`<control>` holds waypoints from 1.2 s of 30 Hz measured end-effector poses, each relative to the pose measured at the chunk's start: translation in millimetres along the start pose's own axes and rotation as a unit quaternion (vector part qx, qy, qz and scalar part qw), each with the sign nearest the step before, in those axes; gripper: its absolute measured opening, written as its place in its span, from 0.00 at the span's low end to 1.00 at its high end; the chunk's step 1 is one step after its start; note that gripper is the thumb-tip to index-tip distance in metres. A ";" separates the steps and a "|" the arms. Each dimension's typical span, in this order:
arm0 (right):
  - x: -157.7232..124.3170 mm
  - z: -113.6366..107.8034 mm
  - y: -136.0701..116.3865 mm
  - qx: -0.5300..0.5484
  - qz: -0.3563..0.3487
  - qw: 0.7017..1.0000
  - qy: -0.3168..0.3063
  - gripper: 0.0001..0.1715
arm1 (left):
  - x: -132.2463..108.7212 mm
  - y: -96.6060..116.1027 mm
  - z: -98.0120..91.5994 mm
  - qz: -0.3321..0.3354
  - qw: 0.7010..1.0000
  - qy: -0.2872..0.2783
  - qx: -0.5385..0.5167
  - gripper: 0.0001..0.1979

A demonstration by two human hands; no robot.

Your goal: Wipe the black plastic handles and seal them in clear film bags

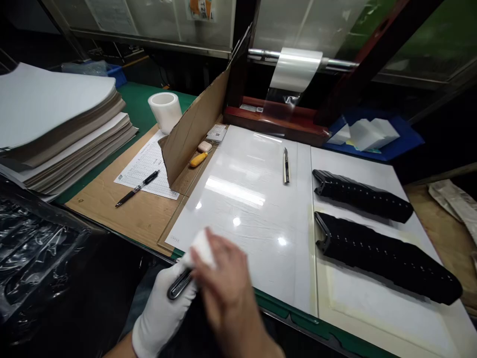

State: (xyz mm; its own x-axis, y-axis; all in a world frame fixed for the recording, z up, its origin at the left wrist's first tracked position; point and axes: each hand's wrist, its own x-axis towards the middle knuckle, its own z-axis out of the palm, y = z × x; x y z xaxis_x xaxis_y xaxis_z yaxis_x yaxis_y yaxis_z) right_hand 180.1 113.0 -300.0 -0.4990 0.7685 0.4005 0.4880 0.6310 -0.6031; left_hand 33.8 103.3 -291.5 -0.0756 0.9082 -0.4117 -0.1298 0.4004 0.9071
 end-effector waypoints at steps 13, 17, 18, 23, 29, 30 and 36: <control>36.9 -1.4 15.6 0.025 0.044 0.998 0.025 0.30 | -7.3 -10.1 -18.6 0.116 0.988 0.028 0.096 0.19; 97.3 -10.5 39.7 0.089 0.135 0.986 0.028 0.22 | -14.8 1.8 -22.4 0.099 0.990 0.079 0.069 0.19; 104.3 -15.4 43.7 0.090 0.140 0.986 0.031 0.22 | -15.9 4.5 -23.1 0.097 0.990 0.080 0.061 0.19; 34.1 -18.9 30.5 0.058 0.136 0.974 0.171 0.18 | -10.0 11.9 -18.2 0.079 0.994 0.051 0.056 0.19; -151.1 23.5 38.6 -0.005 0.329 0.833 0.444 0.10 | 13.6 26.5 30.8 -0.025 0.996 -0.079 -0.026 0.17; -172.8 25.1 51.0 -0.026 0.372 0.795 0.478 0.10 | 16.2 32.3 47.4 -0.031 0.993 -0.116 0.004 0.18; -234.0 -9.8 136.6 -0.069 0.441 0.664 0.600 0.21 | 1.2 61.6 182.4 0.012 0.947 -0.299 0.115 0.17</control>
State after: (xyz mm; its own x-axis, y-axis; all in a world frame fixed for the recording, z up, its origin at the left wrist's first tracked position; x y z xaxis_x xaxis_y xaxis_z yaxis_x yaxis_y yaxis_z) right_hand 370.5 20.3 -469.3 0.9138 0.3242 0.2447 0.3140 -0.1815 -0.9319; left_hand 206.0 151.4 -220.1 0.5064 0.7964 -0.3305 0.0884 0.3333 0.9387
